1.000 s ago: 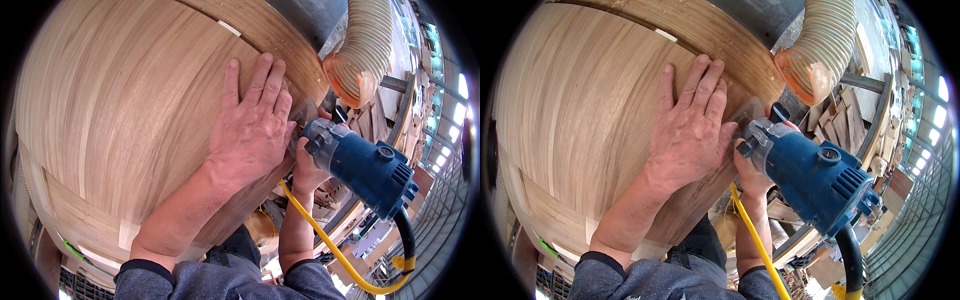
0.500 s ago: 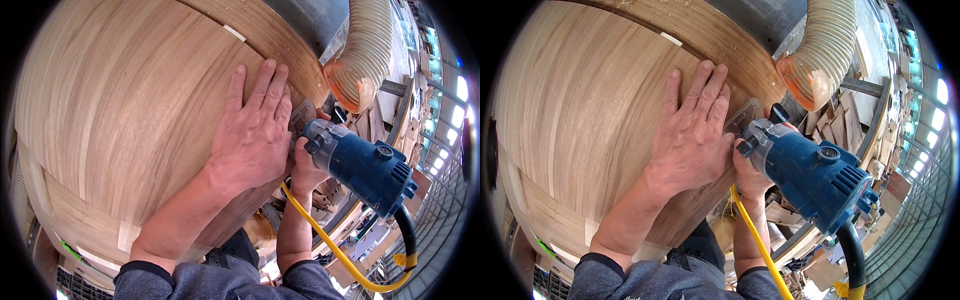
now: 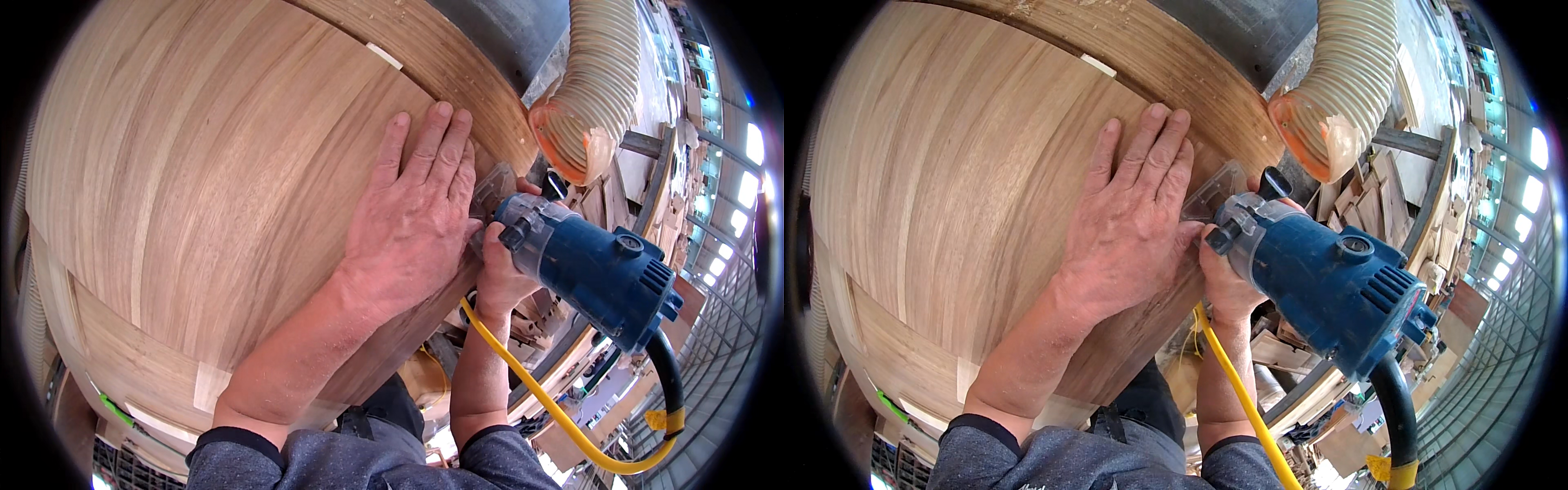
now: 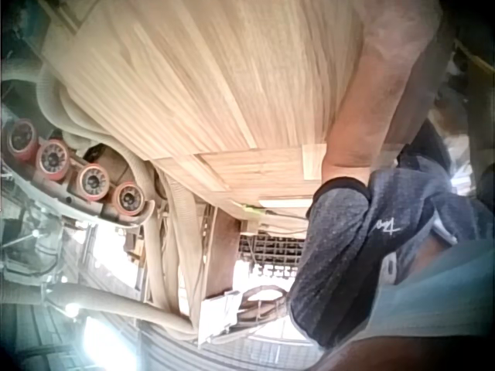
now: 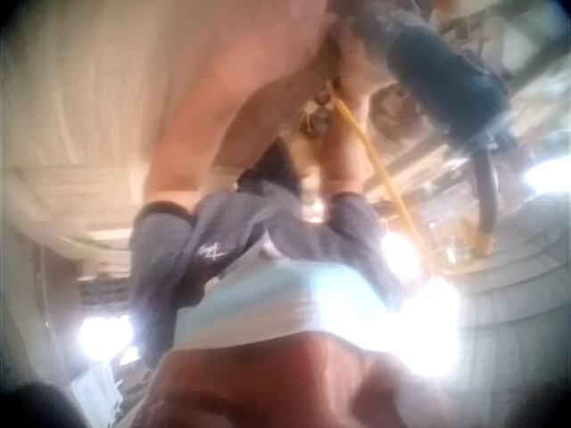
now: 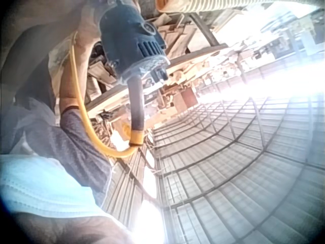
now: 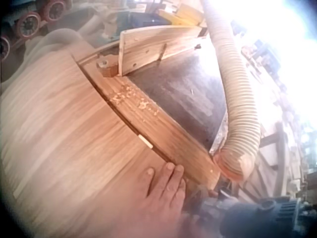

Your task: The person uses a handheld electric router to smooth the edges of a large, curved wooden panel. They move the panel to a workbench, perform the routing operation, and then carry the panel to a nearby table to place it on top of other similar pieces. The person also handles smaller wooden strips and a piece of paper during the process.

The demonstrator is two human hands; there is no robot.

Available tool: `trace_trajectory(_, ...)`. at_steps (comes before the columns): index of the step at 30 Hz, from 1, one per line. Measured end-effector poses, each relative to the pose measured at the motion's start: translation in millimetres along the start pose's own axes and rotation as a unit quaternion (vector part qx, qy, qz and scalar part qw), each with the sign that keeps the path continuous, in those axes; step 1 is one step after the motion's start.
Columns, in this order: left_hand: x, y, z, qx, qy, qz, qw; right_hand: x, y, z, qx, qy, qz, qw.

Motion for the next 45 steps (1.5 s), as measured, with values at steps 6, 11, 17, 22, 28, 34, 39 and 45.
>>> trace_trajectory(6, 0.2, 1.9, -0.1, -0.008, 0.002, 0.009, 1.000, -2.5, -2.7, -1.0, 0.022, 0.019, -0.005, 1.000)
trace_trajectory(11, -0.9, 3.7, 0.3, -0.042, 0.006, 0.005, 0.999, -5.3, -2.4, -1.2, 0.016, 0.033, -0.010, 0.999)
trace_trajectory(17, -1.3, 5.0, -0.1, -0.033, 0.004, 0.011, 0.999, -6.0, -1.6, 0.5, -0.006, 0.031, -0.008, 0.999)
trace_trajectory(22, -1.2, 6.0, 0.5, -0.038, 0.000, 0.017, 0.999, -9.5, -5.3, 5.4, 0.020, 0.000, -0.036, 0.999)
trace_trajectory(28, -3.0, 8.4, 1.0, -0.036, -0.005, 0.024, 0.999, -15.3, -1.3, 7.5, -0.013, -0.003, -0.027, 1.000)
trace_trajectory(34, -4.1, 10.8, 1.4, -0.018, -0.016, 0.055, 0.998, -19.6, 1.6, 3.5, 0.006, 0.011, -0.028, 1.000)
trace_trajectory(39, -4.5, 12.1, 1.0, -0.015, -0.018, 0.069, 0.997, -22.3, 5.1, 3.7, 0.009, 0.010, -0.019, 1.000)
trace_trajectory(45, -5.1, 13.7, 1.5, -0.003, -0.024, 0.080, 0.996, -25.4, 5.9, -1.5, 0.036, 0.011, -0.027, 0.999)
Point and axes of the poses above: each hand's wrist, its own x-axis away from the middle knuckle, its own y-axis out of the palm, z = x × y, the point moved 1 cm from there along -x, towards the middle knuckle, and after that the axes turned 3 degrees about z, right-handed, at the moved point
